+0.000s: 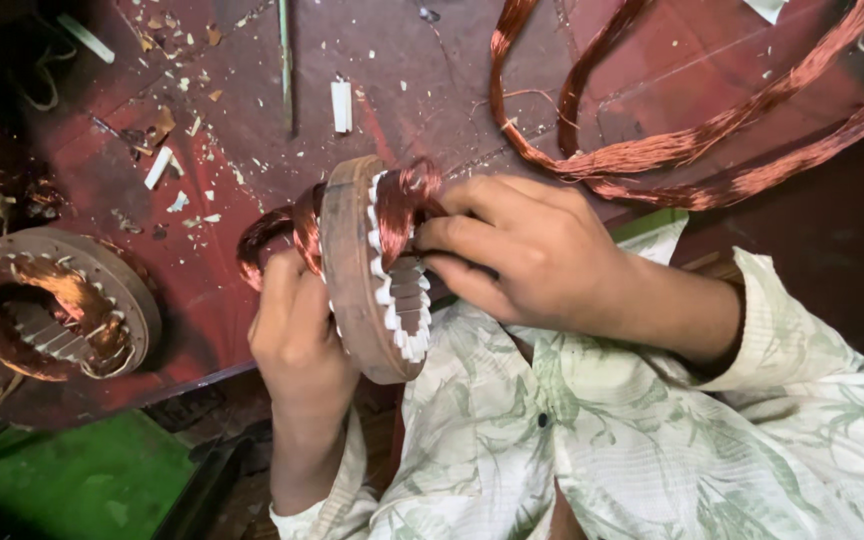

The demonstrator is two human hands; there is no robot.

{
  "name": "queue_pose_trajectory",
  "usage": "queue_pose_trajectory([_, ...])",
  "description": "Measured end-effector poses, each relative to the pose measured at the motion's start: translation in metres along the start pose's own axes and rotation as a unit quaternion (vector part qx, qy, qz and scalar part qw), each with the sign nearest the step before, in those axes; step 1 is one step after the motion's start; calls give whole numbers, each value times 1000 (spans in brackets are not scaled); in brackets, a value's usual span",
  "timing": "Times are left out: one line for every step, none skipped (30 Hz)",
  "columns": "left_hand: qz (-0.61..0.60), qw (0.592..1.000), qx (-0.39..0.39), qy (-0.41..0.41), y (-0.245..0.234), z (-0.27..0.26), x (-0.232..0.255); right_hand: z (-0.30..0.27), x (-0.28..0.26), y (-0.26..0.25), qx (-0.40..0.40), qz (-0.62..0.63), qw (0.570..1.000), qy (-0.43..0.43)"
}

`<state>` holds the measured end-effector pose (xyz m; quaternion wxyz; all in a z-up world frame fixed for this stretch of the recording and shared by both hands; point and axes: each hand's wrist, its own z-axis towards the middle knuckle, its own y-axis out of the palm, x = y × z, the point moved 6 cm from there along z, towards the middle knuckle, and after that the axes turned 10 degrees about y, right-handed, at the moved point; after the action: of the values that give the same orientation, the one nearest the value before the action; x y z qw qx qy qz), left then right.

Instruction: The person winds a flat copper wire into the slots of a circular motor stator. They insert the wire into each slot, pull it through, and use small white insulating pieces to separate the layers. The process is repeated around the stator to build up the coil.

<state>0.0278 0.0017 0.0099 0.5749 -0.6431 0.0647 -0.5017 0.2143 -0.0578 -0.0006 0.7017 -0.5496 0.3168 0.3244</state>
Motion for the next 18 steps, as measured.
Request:
queue_pose_trajectory([-6,1000,1,-5,2,1,-2,0,0,-1,-3,2,1000,-3])
queue_pose_trajectory([-1,1000,1,2,3,2,-2,0,0,-1,-7,4,1000,-6])
queue_pose_trajectory([6,1000,1,6,4,1,-2,1,0,0,-13,8,1000,-11])
queue_pose_trajectory([12,1000,2,9,4,1,-2,1,1,1,-25,19,999,-9])
queue_pose_trajectory([5,1000,-1,4,4,3,-4,3,2,2,-34,28,999,-7])
queue_pose_trajectory([-1,1000,-5,-1,4,4,-5,4,2,4,-43,37,998,-6])
queue_pose_trajectory([-10,1000,-8,-4,4,7,-6,4,2,4,-35,32,999,-13])
queue_pose_trajectory([-26,1000,-7,-10,3,8,-6,5,2,4,-27,27,999,-19])
queue_pose_trajectory([-44,999,-6,-17,2,8,-6,4,1,5,-19,23,999,-25])
queue_pose_trajectory([-61,998,-6,-24,1,8,-6,3,1,7,-21,14,999,-20])
queue_pose_trajectory([-60,998,-3,-14,1,9,-4,2,1,9,-22,5,1000,-15])
queue_pose_trajectory([-60,998,0,-4,0,10,-2,2,2,10,-23,-4,1000,-9])
queue_pose_trajectory([-60,998,2,6,0,11,1,1,3,11,-23,-7,1000,-5])
queue_pose_trajectory([-60,998,3,-1,1,11,1,2,4,12,-23,-9,1000,-1])
queue_pose_trajectory([-60,998,5,-7,1,12,0,3,4,12,-23,-13,1000,2])
queue_pose_trajectory([-60,998,6,-13,1,13,-1,4,5,12,-39,-4,999,1])
queue_pose_trajectory([-65,998,9,-15,1,13,-1,5,7,11,-56,4,998,0])
queue_pose_trajectory([-69,997,12,-18,0,14,-2,6,8,11,-73,12,997,0])
